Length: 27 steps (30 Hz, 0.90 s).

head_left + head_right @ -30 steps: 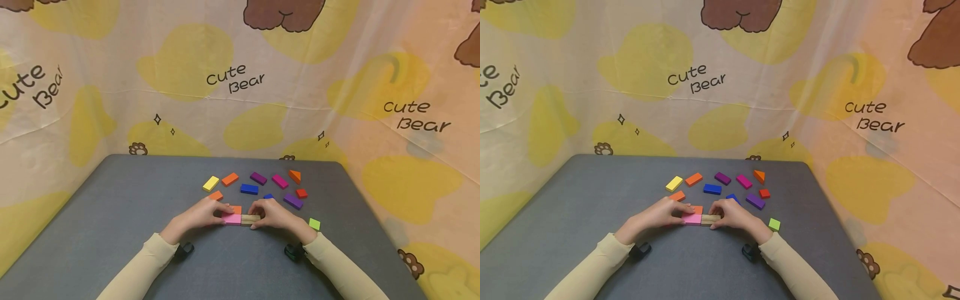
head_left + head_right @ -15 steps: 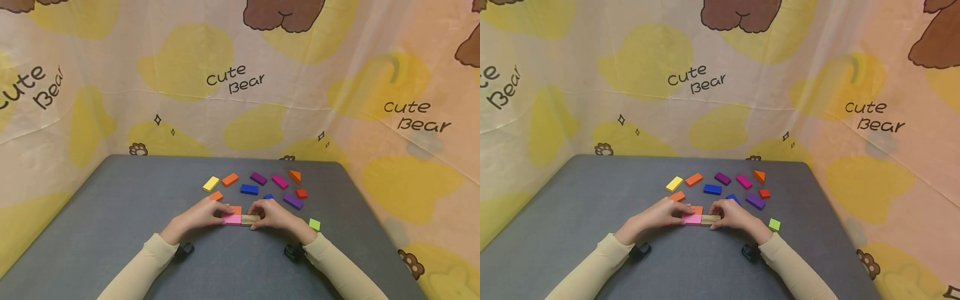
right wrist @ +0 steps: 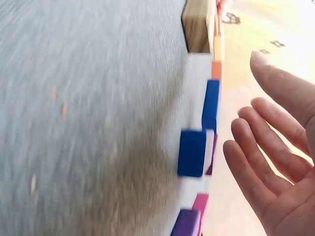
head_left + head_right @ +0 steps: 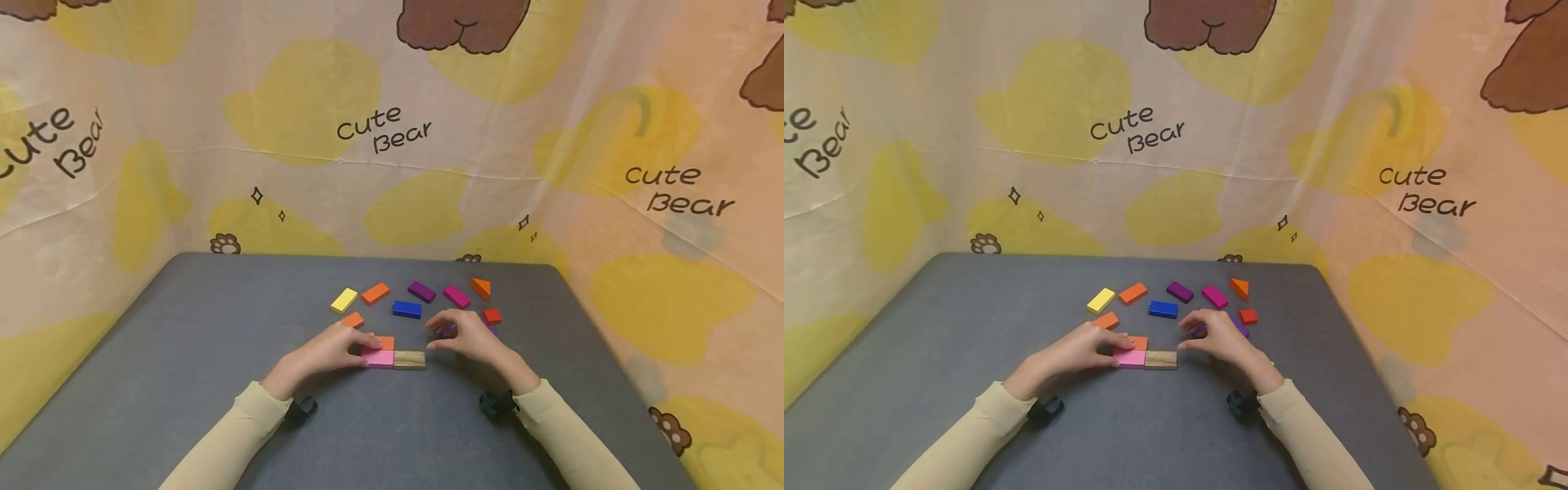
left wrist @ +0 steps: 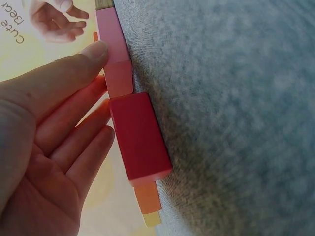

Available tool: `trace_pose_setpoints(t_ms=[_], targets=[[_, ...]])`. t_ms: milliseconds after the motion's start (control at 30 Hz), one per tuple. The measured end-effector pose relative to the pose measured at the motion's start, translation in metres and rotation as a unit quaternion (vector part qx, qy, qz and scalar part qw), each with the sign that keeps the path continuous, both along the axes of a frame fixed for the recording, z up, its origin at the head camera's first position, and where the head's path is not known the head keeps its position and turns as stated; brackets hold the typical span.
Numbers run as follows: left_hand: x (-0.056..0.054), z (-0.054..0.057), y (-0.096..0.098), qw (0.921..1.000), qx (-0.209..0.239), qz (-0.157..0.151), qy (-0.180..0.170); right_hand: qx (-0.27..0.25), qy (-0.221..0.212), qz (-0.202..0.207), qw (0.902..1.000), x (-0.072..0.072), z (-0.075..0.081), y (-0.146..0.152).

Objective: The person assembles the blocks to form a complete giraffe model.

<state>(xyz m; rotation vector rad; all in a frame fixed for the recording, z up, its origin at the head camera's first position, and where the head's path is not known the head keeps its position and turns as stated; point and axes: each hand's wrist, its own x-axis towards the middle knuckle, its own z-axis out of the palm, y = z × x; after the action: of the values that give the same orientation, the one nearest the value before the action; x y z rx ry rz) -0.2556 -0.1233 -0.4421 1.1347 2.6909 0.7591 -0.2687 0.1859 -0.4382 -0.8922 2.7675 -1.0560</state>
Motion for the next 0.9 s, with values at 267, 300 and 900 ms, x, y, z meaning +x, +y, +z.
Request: trace_pose_setpoints(t_ms=[267,300,900], targets=[[0.0,-0.001,-0.001,1.0,0.001,0.0,-0.002,0.002,0.012,-0.058,0.9982,0.003,0.002,0.017],[0.0,-0.001,-0.001,1.0,0.0,0.0,-0.003,0.005,0.013,-0.064,0.9978,0.003,0.001,0.018],[0.0,0.0,0.0,0.9999,-0.004,0.003,-0.013,0.082,0.003,-0.098,0.9918,0.0,-0.01,0.017]])
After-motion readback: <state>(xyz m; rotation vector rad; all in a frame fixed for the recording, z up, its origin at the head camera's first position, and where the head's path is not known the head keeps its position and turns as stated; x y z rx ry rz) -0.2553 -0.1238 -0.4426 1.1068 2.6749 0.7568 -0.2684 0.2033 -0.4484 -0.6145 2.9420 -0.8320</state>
